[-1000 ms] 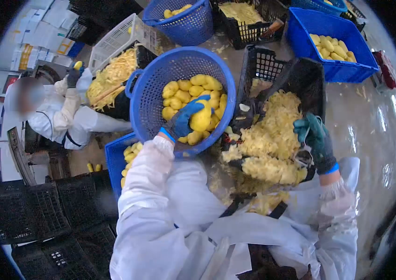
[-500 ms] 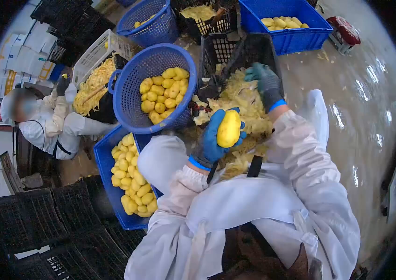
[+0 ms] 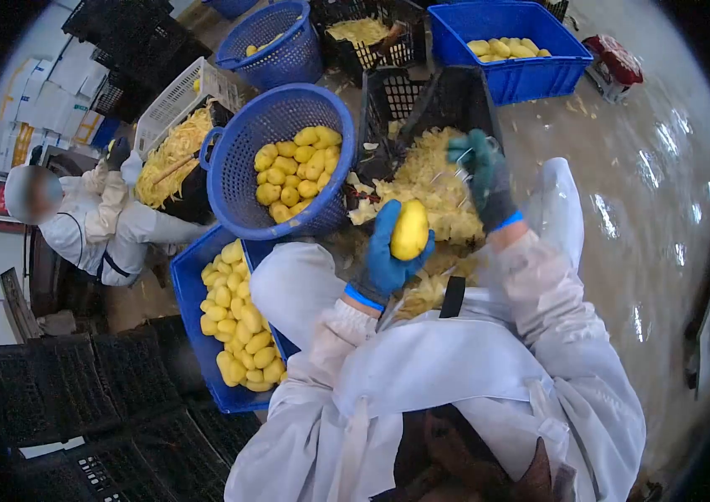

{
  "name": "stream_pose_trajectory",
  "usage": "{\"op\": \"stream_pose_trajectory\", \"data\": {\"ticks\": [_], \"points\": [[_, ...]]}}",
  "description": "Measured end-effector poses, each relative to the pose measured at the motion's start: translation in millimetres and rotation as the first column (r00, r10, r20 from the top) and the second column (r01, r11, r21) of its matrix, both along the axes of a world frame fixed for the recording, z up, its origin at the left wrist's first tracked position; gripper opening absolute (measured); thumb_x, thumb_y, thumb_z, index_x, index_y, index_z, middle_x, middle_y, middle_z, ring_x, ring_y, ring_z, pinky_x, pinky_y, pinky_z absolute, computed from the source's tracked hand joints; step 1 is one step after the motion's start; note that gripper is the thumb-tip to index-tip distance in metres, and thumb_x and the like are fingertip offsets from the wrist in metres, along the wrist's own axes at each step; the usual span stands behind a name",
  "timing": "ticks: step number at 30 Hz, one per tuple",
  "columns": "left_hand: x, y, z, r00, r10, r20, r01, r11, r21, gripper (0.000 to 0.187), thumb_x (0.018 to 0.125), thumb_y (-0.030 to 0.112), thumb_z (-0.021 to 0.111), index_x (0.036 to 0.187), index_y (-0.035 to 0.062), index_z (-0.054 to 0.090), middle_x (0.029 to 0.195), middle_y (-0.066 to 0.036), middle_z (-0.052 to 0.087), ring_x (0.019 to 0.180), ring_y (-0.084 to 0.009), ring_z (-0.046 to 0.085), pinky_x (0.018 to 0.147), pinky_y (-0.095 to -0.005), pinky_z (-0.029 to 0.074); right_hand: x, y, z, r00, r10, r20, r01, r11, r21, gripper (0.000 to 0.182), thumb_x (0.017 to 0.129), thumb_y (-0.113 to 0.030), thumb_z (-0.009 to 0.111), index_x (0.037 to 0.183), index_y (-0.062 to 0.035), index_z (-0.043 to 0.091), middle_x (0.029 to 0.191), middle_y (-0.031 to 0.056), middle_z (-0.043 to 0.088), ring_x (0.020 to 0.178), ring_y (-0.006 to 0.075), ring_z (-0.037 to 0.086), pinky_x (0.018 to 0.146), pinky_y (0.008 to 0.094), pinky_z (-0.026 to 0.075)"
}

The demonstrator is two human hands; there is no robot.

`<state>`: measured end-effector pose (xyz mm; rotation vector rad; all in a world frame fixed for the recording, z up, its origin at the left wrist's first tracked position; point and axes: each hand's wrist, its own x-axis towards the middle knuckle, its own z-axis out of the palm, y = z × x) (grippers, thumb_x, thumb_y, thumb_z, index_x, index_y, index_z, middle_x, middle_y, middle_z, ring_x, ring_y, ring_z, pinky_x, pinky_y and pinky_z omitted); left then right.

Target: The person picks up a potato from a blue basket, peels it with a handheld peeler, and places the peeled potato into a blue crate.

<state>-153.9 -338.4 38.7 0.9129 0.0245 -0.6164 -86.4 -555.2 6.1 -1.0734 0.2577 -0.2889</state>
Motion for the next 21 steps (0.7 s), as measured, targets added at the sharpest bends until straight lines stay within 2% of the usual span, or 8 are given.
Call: {"op": "stream_pose_trajectory", "data": {"ticks": [2, 5, 7, 8, 12, 16, 20, 21], "points": [[-4.9, -9.0, -9.1, 0.583, -0.223, 0.781, -0.481, 0.679, 0.554, 0.046, 0.081, -0.001, 0.063, 0.122, 0.0021, 0.043, 0.109, -0.015, 0.055, 0.098, -0.0191, 0.057, 0.081, -0.0338, 0.051, -23.8, 40.7, 16.8, 0.964, 0.258, 0.059, -0.259, 0.966, 0.009, 0.033, 0.093, -0.033, 0.049, 0.089, -0.0028, 0.062, 0.084, 0.0105, 0.066, 0.075, 0.0166, 0.061, 0.073, 0.0299, 0.048], [-7.7, -15.0, -5.7, 0.982, -0.039, 0.182, 0.041, 0.999, -0.010, 0.046, 0.078, 0.002, 0.066, 0.119, -0.0002, 0.043, 0.107, -0.014, 0.055, 0.098, -0.0191, 0.057, 0.081, -0.0301, 0.049, -9.9, 34.4, -13.7, 0.995, 0.097, 0.023, -0.090, 0.974, -0.209, 0.034, 0.092, -0.033, 0.051, 0.084, -0.0015, 0.061, 0.079, 0.0098, 0.064, 0.070, 0.0161, 0.059, 0.068, 0.0283, 0.046], [-8.1, -14.8, 1.6, 0.990, 0.051, 0.134, -0.052, 0.999, 0.004, 0.044, 0.080, 0.011, 0.064, 0.117, 0.0018, 0.043, 0.105, -0.012, 0.057, 0.095, -0.0193, 0.058, 0.078, -0.0291, 0.050, 10.6, -7.1, -17.9, 0.994, -0.076, -0.080, 0.070, 0.995, -0.068, 0.032, 0.091, -0.033, 0.053, 0.081, -0.0038, 0.059, 0.078, 0.0101, 0.063, 0.066, 0.0164, 0.058, 0.068, 0.0292, 0.047], [-8.2, -14.8, 5.2, 0.989, 0.097, 0.112, -0.099, 0.995, 0.013, 0.043, 0.080, 0.016, 0.063, 0.116, 0.0028, 0.044, 0.103, -0.011, 0.058, 0.094, -0.0195, 0.058, 0.077, -0.0286, 0.050, 4.2, -4.7, -14.9, 0.999, -0.008, -0.040, 0.019, 0.959, 0.282, 0.030, 0.090, -0.033, 0.053, 0.079, -0.0055, 0.058, 0.079, 0.0101, 0.063, 0.064, 0.0171, 0.058, 0.065, 0.0293, 0.048], [-5.7, -28.7, 11.4, 0.974, 0.214, -0.073, -0.221, 0.967, -0.122, 0.034, 0.083, 0.030, 0.060, 0.108, 0.0082, 0.052, 0.098, -0.008, 0.060, 0.087, -0.0193, 0.060, 0.072, -0.0296, 0.052, -33.8, 60.6, 14.3, 0.960, 0.280, -0.033, -0.281, 0.959, -0.044, 0.030, 0.092, -0.033, 0.051, 0.086, -0.0036, 0.056, 0.083, 0.0110, 0.064, 0.067, 0.0165, 0.059, 0.067, 0.0294, 0.048], [-6.7, -18.4, 4.6, 0.989, 0.129, -0.079, -0.150, 0.910, -0.388, 0.053, 0.075, 0.006, 0.070, 0.118, -0.0059, 0.042, 0.105, -0.014, 0.056, 0.094, -0.0214, 0.058, 0.082, -0.0309, 0.047, 2.3, -2.3, -12.4, 0.992, -0.103, 0.071, 0.096, 0.991, 0.092, 0.035, 0.092, -0.034, 0.049, 0.088, -0.0017, 0.061, 0.078, 0.0093, 0.064, 0.069, 0.0157, 0.060, 0.067, 0.0283, 0.047], [-6.5, -30.8, 1.1, 0.976, 0.169, -0.137, -0.211, 0.892, -0.399, 0.048, 0.076, 0.003, 0.068, 0.117, -0.0047, 0.043, 0.103, -0.014, 0.057, 0.092, -0.0207, 0.059, 0.079, -0.0293, 0.049, -39.4, 55.4, 40.8, 0.976, 0.215, -0.027, -0.217, 0.961, -0.169, 0.036, 0.093, -0.034, 0.048, 0.087, -0.0003, 0.060, 0.075, 0.0081, 0.063, 0.067, 0.0154, 0.059, 0.067, 0.0273, 0.047], [-5.3, -31.6, 2.9, 0.976, 0.163, -0.146, -0.208, 0.902, -0.380, 0.048, 0.076, 0.001, 0.067, 0.117, -0.0043, 0.043, 0.102, -0.014, 0.057, 0.092, -0.0204, 0.059, 0.078, -0.0288, 0.049, -22.1, 50.1, 3.1, 0.994, 0.107, -0.039, -0.107, 0.994, -0.002, 0.038, 0.092, -0.035, 0.049, 0.087, 0.0003, 0.060, 0.077, 0.0086, 0.064, 0.068, 0.0148, 0.059, 0.067, 0.0267, 0.047]]}}
